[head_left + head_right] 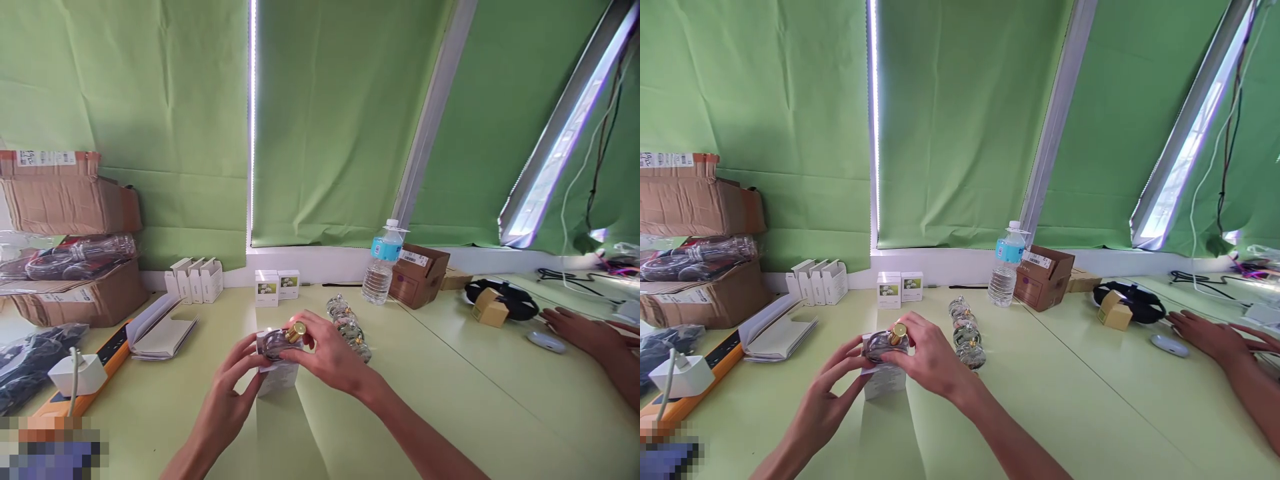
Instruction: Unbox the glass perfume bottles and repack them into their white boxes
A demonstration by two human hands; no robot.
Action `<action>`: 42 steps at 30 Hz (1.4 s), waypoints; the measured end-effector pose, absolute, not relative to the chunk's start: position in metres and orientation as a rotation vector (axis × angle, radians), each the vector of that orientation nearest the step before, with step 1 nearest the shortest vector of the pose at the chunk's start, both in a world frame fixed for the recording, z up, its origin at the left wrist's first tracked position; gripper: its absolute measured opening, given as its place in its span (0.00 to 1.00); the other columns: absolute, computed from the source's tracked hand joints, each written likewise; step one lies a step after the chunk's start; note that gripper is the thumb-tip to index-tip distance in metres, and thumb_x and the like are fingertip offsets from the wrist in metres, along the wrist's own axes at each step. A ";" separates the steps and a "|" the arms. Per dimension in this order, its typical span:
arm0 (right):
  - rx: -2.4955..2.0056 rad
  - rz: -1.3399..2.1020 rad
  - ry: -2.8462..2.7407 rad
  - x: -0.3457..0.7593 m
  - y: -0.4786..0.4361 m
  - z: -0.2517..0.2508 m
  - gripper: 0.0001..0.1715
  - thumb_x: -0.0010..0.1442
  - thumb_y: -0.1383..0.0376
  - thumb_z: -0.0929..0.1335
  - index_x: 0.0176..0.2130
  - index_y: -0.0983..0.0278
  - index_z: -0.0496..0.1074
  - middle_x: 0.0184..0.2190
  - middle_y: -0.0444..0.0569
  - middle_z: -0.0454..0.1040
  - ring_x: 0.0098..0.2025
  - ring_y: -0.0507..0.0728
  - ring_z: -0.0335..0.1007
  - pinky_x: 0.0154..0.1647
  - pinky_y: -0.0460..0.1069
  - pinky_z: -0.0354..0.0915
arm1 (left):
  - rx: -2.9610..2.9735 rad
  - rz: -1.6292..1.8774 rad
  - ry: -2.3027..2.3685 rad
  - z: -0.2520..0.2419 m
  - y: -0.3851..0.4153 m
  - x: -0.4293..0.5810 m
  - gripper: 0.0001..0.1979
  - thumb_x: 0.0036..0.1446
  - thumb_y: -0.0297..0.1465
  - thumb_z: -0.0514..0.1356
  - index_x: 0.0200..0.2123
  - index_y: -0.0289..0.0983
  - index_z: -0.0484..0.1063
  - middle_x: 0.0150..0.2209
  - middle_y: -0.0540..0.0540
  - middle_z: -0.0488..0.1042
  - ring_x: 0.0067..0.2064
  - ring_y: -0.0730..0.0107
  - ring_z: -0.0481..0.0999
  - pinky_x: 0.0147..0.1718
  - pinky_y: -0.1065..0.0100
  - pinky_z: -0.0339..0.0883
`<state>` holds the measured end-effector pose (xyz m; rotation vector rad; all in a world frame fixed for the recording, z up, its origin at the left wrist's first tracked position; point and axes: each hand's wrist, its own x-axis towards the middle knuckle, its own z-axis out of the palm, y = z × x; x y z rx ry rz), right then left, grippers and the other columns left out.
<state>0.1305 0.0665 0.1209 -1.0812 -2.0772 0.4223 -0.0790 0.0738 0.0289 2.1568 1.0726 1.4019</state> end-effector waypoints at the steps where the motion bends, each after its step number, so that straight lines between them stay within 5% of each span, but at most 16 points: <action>1: -1.095 0.425 -2.086 0.131 0.068 0.122 0.14 0.58 0.59 0.72 0.43 0.60 0.72 0.38 0.44 0.71 0.34 0.52 0.63 0.36 0.47 0.61 | 2.156 1.406 1.077 0.028 0.075 -0.079 0.07 0.62 0.33 0.58 0.40 0.43 0.75 0.58 0.44 0.69 0.55 0.60 0.73 0.53 0.59 0.69; 17: -1.227 0.490 -2.299 0.126 0.073 0.129 0.10 0.63 0.58 0.66 0.34 0.62 0.68 0.34 0.43 0.65 0.31 0.51 0.62 0.33 0.47 0.59 | 2.084 1.355 1.168 0.018 0.078 -0.079 0.13 0.62 0.38 0.58 0.50 0.45 0.66 0.48 0.48 0.75 0.42 0.66 0.78 0.43 0.64 0.75; 22: -1.218 0.460 -2.254 0.121 0.065 0.131 0.12 0.63 0.60 0.66 0.47 0.59 0.67 0.35 0.43 0.70 0.36 0.53 0.65 0.37 0.48 0.61 | 2.213 1.349 1.139 0.020 0.075 -0.081 0.15 0.63 0.36 0.57 0.53 0.46 0.68 0.52 0.44 0.72 0.40 0.67 0.77 0.38 0.67 0.75; 26: -1.192 0.409 -2.272 0.119 0.063 0.133 0.05 0.64 0.62 0.65 0.40 0.60 0.69 0.32 0.42 0.70 0.34 0.52 0.65 0.36 0.47 0.60 | 2.242 1.319 1.142 0.024 0.075 -0.080 0.13 0.64 0.35 0.56 0.51 0.45 0.70 0.51 0.44 0.72 0.41 0.67 0.76 0.41 0.68 0.73; 32: -1.151 0.241 -2.387 0.120 0.065 0.127 0.12 0.67 0.66 0.62 0.35 0.62 0.72 0.34 0.47 0.69 0.36 0.53 0.66 0.37 0.47 0.60 | 2.318 1.269 1.115 0.028 0.073 -0.078 0.10 0.66 0.32 0.53 0.48 0.44 0.71 0.51 0.43 0.71 0.48 0.67 0.74 0.46 0.69 0.70; 38: -1.179 0.266 -2.351 0.119 0.062 0.125 0.08 0.66 0.65 0.63 0.43 0.62 0.71 0.36 0.47 0.73 0.40 0.55 0.67 0.38 0.48 0.62 | 2.301 1.287 1.168 0.020 0.074 -0.080 0.16 0.65 0.35 0.55 0.55 0.49 0.65 0.52 0.46 0.71 0.42 0.68 0.77 0.41 0.68 0.73; 42: -1.201 0.297 -2.343 0.119 0.061 0.124 0.10 0.67 0.64 0.62 0.40 0.62 0.72 0.34 0.46 0.74 0.38 0.54 0.68 0.38 0.47 0.61 | 2.263 1.361 1.244 0.011 0.077 -0.080 0.21 0.64 0.37 0.56 0.59 0.48 0.58 0.50 0.45 0.74 0.40 0.67 0.79 0.37 0.66 0.75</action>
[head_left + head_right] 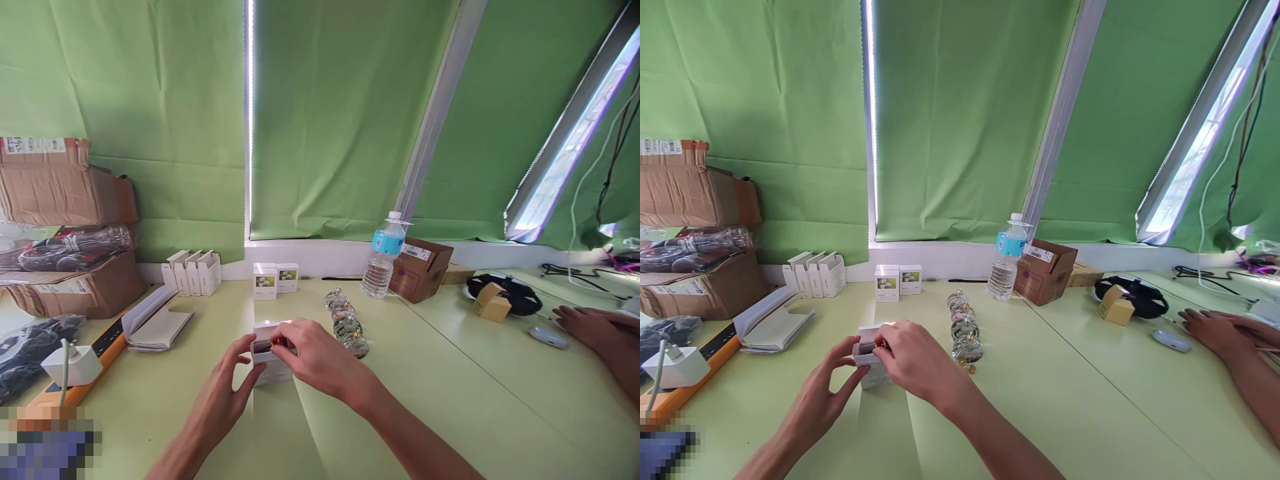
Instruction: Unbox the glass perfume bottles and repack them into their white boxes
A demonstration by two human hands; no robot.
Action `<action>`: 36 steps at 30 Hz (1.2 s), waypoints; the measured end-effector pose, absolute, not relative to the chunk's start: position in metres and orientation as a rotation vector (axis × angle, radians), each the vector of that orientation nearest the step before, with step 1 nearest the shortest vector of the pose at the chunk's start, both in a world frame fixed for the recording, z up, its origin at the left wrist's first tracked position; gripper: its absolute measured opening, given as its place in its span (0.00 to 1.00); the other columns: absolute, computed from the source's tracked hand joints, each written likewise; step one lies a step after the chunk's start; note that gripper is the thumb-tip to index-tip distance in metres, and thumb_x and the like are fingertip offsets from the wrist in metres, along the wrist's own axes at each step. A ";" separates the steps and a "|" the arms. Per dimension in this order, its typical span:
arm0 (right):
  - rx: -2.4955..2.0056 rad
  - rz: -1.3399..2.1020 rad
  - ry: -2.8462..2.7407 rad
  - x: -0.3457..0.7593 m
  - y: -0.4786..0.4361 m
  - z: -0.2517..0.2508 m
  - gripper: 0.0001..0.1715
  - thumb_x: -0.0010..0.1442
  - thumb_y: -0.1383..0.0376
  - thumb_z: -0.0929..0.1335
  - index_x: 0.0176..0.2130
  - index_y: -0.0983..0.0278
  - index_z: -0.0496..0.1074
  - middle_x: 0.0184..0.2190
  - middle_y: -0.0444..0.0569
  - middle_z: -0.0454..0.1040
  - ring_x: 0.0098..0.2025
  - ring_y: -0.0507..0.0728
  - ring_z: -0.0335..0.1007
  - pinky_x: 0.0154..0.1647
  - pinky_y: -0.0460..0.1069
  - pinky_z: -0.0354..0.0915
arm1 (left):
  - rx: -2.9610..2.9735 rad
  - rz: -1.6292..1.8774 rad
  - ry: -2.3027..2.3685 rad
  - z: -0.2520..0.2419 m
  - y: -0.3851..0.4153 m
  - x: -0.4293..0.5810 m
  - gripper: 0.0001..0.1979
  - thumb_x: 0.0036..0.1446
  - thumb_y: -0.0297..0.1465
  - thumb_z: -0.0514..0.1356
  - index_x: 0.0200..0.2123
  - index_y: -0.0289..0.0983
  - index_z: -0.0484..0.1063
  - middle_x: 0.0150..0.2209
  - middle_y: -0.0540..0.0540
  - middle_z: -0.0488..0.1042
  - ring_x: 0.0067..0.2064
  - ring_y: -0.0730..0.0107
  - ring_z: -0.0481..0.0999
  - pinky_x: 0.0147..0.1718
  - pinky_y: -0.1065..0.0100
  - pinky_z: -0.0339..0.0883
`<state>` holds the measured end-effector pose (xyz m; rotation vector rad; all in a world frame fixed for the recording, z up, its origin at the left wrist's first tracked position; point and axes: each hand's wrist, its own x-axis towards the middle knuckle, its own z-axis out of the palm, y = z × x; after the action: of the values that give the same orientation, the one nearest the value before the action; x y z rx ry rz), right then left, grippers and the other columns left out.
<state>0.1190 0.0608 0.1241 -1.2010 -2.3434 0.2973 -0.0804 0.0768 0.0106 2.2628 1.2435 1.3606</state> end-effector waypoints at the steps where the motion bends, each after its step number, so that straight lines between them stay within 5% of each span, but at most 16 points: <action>1: -1.194 0.272 -2.359 0.119 0.061 0.123 0.11 0.67 0.64 0.61 0.39 0.62 0.73 0.33 0.46 0.74 0.37 0.54 0.68 0.38 0.47 0.61 | 2.256 1.360 1.258 0.009 0.077 -0.081 0.22 0.64 0.37 0.56 0.59 0.47 0.57 0.50 0.45 0.75 0.40 0.66 0.79 0.37 0.65 0.75; 7: -1.134 0.207 -2.479 0.119 0.064 0.114 0.21 0.69 0.63 0.59 0.33 0.63 0.77 0.31 0.49 0.75 0.41 0.56 0.68 0.39 0.48 0.60 | 2.297 1.313 1.248 0.007 0.078 -0.082 0.22 0.65 0.36 0.55 0.60 0.50 0.57 0.54 0.44 0.71 0.41 0.67 0.78 0.40 0.64 0.75; 15: -1.216 0.229 -2.427 0.120 0.051 0.130 0.20 0.69 0.61 0.60 0.35 0.62 0.77 0.32 0.47 0.77 0.34 0.54 0.70 0.36 0.48 0.59 | 2.337 1.278 1.074 0.021 0.074 -0.080 0.19 0.66 0.32 0.53 0.59 0.49 0.66 0.58 0.43 0.67 0.55 0.62 0.72 0.51 0.63 0.69; 22: -1.316 0.095 -2.385 0.127 0.053 0.133 0.12 0.67 0.68 0.60 0.38 0.62 0.72 0.35 0.47 0.74 0.37 0.55 0.69 0.36 0.49 0.60 | 1.896 1.374 1.186 0.036 0.065 -0.065 0.12 0.64 0.40 0.55 0.41 0.41 0.75 0.46 0.44 0.76 0.46 0.62 0.76 0.43 0.65 0.72; 26: -1.364 -0.051 -2.371 0.126 0.054 0.133 0.13 0.64 0.70 0.62 0.49 0.63 0.67 0.42 0.50 0.71 0.42 0.58 0.69 0.37 0.51 0.62 | 1.660 1.434 1.353 0.036 0.061 -0.058 0.17 0.59 0.45 0.59 0.46 0.43 0.67 0.41 0.45 0.77 0.44 0.61 0.76 0.32 0.69 0.71; 30: -1.315 -0.008 -2.387 0.126 0.050 0.137 0.20 0.67 0.61 0.62 0.58 0.58 0.62 0.46 0.50 0.68 0.48 0.59 0.67 0.41 0.52 0.66 | 1.641 1.410 1.353 0.037 0.063 -0.056 0.21 0.58 0.48 0.58 0.50 0.44 0.65 0.40 0.44 0.77 0.43 0.61 0.76 0.24 0.72 0.68; 36: -1.364 0.014 -2.413 0.128 0.050 0.136 0.17 0.69 0.57 0.59 0.44 0.61 0.73 0.39 0.50 0.70 0.41 0.57 0.69 0.36 0.51 0.63 | 1.678 1.438 1.374 0.035 0.064 -0.055 0.19 0.59 0.47 0.57 0.48 0.43 0.68 0.40 0.45 0.78 0.40 0.62 0.77 0.29 0.68 0.71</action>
<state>0.1283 0.0502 0.1363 -1.3642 -2.4129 0.0145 -0.0549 0.0639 0.0351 1.6777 1.3738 1.4377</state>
